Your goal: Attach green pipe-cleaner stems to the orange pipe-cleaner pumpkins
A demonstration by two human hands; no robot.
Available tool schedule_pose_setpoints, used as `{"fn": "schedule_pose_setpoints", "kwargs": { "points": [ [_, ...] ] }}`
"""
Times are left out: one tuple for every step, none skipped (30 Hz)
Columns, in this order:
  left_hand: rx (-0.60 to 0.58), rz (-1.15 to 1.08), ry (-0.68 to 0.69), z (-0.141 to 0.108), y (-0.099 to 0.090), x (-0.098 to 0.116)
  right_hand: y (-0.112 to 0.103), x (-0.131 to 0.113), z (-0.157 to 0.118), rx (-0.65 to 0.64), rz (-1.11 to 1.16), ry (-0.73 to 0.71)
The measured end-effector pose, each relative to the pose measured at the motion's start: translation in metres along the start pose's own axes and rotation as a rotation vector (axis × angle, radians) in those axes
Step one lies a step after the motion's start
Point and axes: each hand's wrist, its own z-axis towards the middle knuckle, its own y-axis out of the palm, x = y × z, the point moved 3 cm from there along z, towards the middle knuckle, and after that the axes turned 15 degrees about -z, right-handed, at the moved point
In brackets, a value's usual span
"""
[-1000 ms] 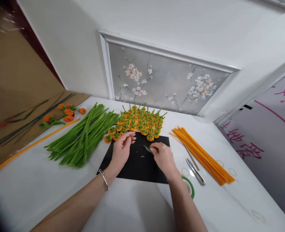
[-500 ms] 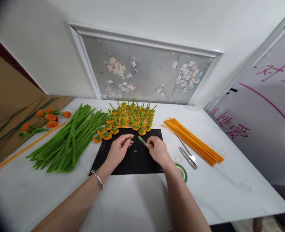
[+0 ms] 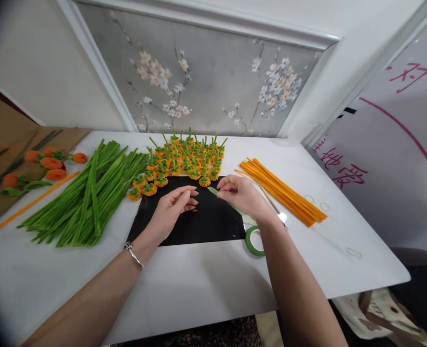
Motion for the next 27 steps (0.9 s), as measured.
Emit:
{"fn": "schedule_pose_setpoints", "kwargs": {
  "points": [
    [-0.012, -0.062, -0.050, -0.002, 0.002, 0.001, 0.005, -0.002, 0.000, 0.018, -0.037, -0.014],
    [-0.021, -0.103, -0.093, -0.004, 0.003, 0.001, 0.010, -0.005, -0.001, 0.030, -0.080, -0.030],
    [-0.025, -0.129, -0.125, -0.005, 0.004, 0.001, 0.015, -0.007, -0.003, 0.048, -0.119, -0.041],
    [-0.021, -0.137, -0.144, -0.007, 0.005, 0.001, 0.020, -0.009, -0.005, 0.058, -0.151, -0.046],
    [-0.015, -0.137, -0.153, -0.008, 0.005, 0.000, 0.024, -0.011, -0.007, 0.055, -0.185, -0.050],
    [-0.002, -0.144, -0.156, -0.009, 0.005, 0.000, 0.028, -0.013, -0.009, 0.044, -0.211, -0.054],
    [0.005, -0.155, -0.160, -0.009, 0.005, -0.001, 0.031, -0.014, -0.011, 0.029, -0.222, -0.057],
    [0.008, -0.149, -0.148, -0.010, 0.005, -0.002, 0.034, -0.015, -0.013, 0.005, -0.219, -0.059],
    [0.017, -0.128, -0.122, -0.010, 0.005, -0.002, 0.036, -0.016, -0.014, -0.018, -0.194, -0.065],
    [0.029, -0.101, -0.092, -0.010, 0.004, -0.002, 0.039, -0.017, -0.015, -0.045, -0.146, -0.071],
    [0.040, -0.068, -0.063, -0.010, 0.003, -0.002, 0.042, -0.017, -0.015, -0.084, -0.080, -0.077],
    [0.055, -0.036, -0.032, -0.009, 0.002, -0.002, 0.045, -0.017, -0.015, -0.121, -0.011, -0.079],
    [0.069, -0.006, -0.006, -0.009, 0.002, -0.001, 0.048, -0.017, -0.015, -0.148, 0.044, -0.076],
    [0.076, 0.019, 0.014, -0.010, 0.002, -0.001, 0.051, -0.016, -0.014, -0.156, 0.074, -0.068],
    [0.077, 0.040, 0.029, -0.010, 0.002, 0.000, 0.054, -0.015, -0.013, -0.138, 0.075, -0.054],
    [0.071, 0.057, 0.040, -0.010, 0.002, 0.001, 0.056, -0.014, -0.012, -0.102, 0.053, -0.041],
    [0.062, 0.074, 0.048, -0.010, 0.002, 0.001, 0.059, -0.012, -0.011, -0.059, 0.020, -0.027],
    [0.054, 0.093, 0.054, -0.010, 0.003, 0.002, 0.061, -0.011, -0.010, -0.021, -0.013, -0.021],
    [0.048, 0.112, 0.055, -0.010, 0.002, 0.003, 0.062, -0.011, -0.009, 0.007, -0.044, -0.019],
    [0.046, 0.131, 0.050, -0.009, 0.002, 0.004, 0.063, -0.010, -0.009, 0.030, -0.071, -0.021],
    [0.047, 0.145, 0.035, -0.008, 0.001, 0.005, 0.063, -0.010, -0.009, 0.048, -0.095, -0.025],
    [0.051, 0.152, 0.013, -0.006, 0.000, 0.006, 0.062, -0.009, -0.009, 0.063, -0.117, -0.027],
    [0.062, 0.156, -0.007, -0.003, -0.001, 0.006, 0.060, -0.008, -0.009, 0.082, -0.136, -0.024],
    [0.081, 0.158, -0.019, 0.001, -0.002, 0.006, 0.058, -0.007, -0.009, 0.106, -0.151, -0.016],
    [0.105, 0.161, -0.021, 0.005, -0.003, 0.006, 0.055, -0.006, -0.010, 0.134, -0.161, -0.004],
    [0.133, 0.170, -0.007, 0.010, -0.004, 0.006, 0.052, -0.004, -0.010, 0.163, -0.169, 0.011],
    [0.152, 0.180, 0.008, 0.015, -0.003, 0.006, 0.049, -0.002, -0.011, 0.193, -0.175, 0.026]
  ]
}}
